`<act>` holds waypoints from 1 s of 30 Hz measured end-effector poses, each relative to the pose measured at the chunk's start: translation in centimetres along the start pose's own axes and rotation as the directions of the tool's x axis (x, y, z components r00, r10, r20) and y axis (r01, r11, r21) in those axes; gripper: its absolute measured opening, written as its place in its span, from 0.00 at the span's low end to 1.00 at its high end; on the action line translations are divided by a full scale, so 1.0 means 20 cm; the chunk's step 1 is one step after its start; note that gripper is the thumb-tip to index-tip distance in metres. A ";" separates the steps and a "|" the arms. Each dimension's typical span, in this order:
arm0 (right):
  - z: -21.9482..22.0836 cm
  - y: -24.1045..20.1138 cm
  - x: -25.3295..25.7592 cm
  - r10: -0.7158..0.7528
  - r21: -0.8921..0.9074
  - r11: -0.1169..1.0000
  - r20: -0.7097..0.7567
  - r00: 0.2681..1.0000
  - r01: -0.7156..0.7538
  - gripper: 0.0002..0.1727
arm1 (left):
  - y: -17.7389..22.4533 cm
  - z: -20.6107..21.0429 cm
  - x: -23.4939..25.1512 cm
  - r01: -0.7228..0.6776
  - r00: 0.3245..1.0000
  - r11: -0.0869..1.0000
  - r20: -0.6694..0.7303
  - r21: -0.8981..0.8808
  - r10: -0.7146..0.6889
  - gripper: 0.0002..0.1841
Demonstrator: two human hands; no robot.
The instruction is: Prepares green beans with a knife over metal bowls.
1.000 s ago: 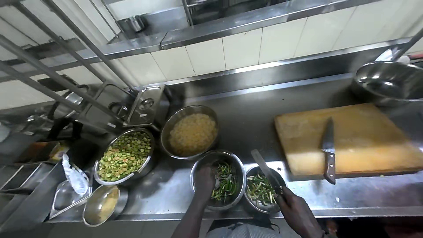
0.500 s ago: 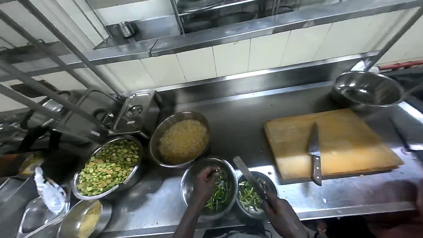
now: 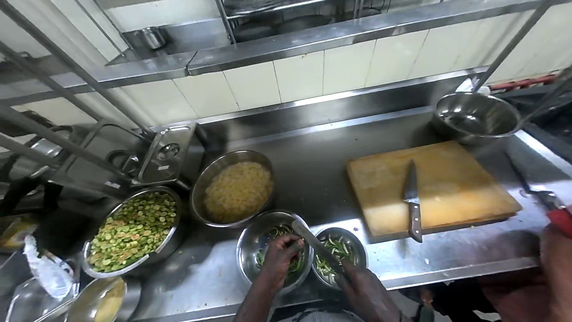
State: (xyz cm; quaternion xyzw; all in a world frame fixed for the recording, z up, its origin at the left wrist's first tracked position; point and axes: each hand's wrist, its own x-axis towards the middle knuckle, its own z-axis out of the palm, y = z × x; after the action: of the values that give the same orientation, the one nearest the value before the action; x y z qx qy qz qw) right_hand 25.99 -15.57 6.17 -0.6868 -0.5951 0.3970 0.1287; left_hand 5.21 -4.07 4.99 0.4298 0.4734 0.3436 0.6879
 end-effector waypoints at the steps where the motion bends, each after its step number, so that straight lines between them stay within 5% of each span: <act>1: -0.01 -0.01 0.00 0.007 -0.024 1.000 0.008 1.000 -0.007 0.21 | 0.00 0.00 0.00 0.001 1.000 1.000 -0.002 -0.005 -0.001 0.03; 16: -0.01 -0.07 0.03 0.026 -0.100 0.995 0.081 0.996 -0.018 0.22 | -0.01 0.06 -0.01 0.138 0.989 0.983 0.080 -0.124 -0.128 0.02; 22: 0.03 -0.04 0.03 0.004 0.037 0.999 -0.052 0.999 -0.002 0.22 | -0.07 0.10 -0.03 0.199 0.979 0.881 0.053 -0.429 -0.196 0.08; 30: -0.04 -0.08 0.01 0.095 -0.118 0.989 0.090 0.991 -0.084 0.22 | -0.04 0.10 -0.02 0.189 0.982 0.961 0.029 -0.202 -0.187 0.05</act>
State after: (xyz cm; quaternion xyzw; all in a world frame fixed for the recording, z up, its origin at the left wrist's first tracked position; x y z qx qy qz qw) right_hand 25.46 -14.70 7.61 -0.6991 -0.5910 0.4002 0.0427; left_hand 6.97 -5.32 4.81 0.3119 0.4710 0.3211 0.7601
